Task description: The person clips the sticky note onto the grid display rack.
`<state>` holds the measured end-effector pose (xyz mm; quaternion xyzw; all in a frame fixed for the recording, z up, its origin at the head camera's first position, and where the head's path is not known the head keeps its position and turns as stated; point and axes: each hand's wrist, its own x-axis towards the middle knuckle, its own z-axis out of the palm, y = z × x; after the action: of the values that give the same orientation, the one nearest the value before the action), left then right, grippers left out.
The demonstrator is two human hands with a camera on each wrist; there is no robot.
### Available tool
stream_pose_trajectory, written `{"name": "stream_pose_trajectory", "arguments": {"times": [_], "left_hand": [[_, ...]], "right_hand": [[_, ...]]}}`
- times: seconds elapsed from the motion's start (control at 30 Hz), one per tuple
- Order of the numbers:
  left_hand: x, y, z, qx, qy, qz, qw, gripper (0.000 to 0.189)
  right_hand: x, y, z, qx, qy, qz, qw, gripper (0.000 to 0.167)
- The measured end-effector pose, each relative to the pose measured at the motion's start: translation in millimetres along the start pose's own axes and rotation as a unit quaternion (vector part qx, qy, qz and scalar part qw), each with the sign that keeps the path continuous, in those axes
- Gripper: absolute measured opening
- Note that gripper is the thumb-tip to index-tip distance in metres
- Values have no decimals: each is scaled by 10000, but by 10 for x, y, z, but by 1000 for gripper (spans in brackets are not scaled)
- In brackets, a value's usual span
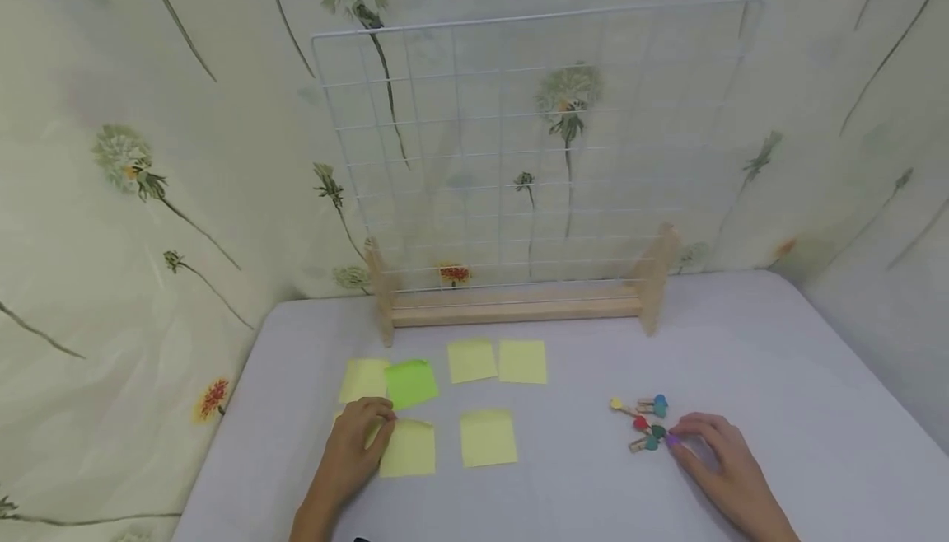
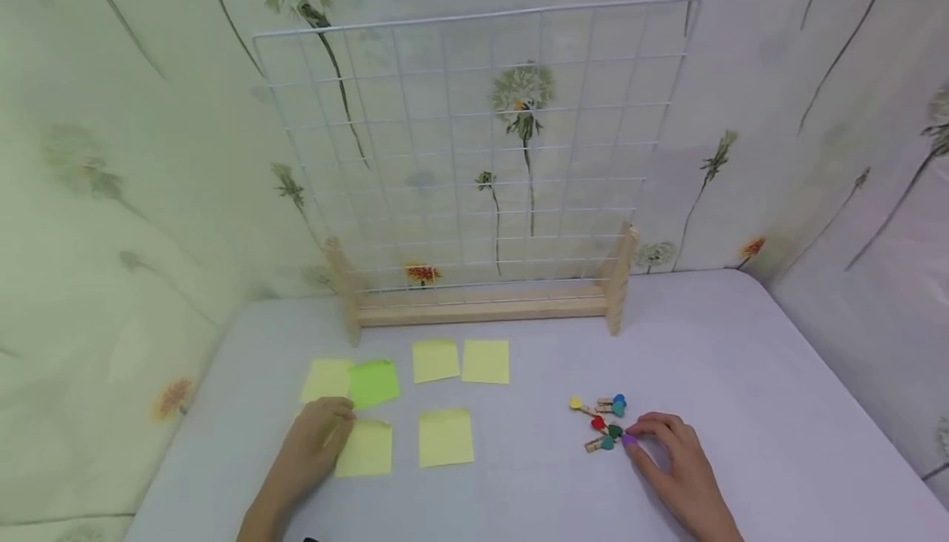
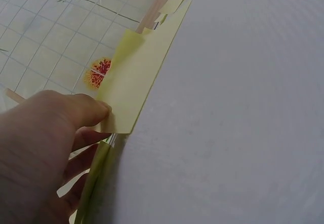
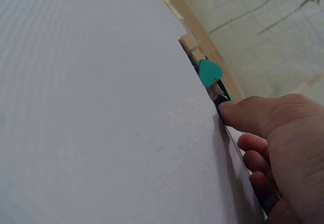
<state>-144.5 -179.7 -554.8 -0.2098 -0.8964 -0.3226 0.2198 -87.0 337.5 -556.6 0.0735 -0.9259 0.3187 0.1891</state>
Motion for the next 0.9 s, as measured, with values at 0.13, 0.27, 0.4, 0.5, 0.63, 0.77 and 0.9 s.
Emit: {"name": "stream_pose_trajectory", "arguments": {"times": [0.13, 0.27, 0.4, 0.5, 0.63, 0.77, 0.9], "left_hand": [[45, 14, -27, -19, -114, -53, 9999, 13], [69, 29, -42, 40, -90, -86, 9999, 14], [57, 50, -61, 74, -31, -166, 9998, 16], [47, 67, -69, 61, -19, -245, 9997, 17], [52, 81, -70, 68, 78, -276, 9996, 18], [81, 102, -79, -43, 170, -449, 9988, 17], [127, 116, -106, -236, 234, -626, 9975, 14]], "right_hand": [[23, 6, -15, -208, -70, 191, 9996, 18], [25, 8, -24, -180, -90, 247, 9995, 17], [11, -12, -29, -169, -197, 407, 9988, 16], [-4, -30, -48, -204, -375, 931, 9947, 19], [-20, -42, -71, -70, -564, 1559, 9861, 30], [-22, -47, -74, -5, -552, 1651, 9847, 30], [-15, -46, -92, -114, -350, 1597, 9865, 22]]}}
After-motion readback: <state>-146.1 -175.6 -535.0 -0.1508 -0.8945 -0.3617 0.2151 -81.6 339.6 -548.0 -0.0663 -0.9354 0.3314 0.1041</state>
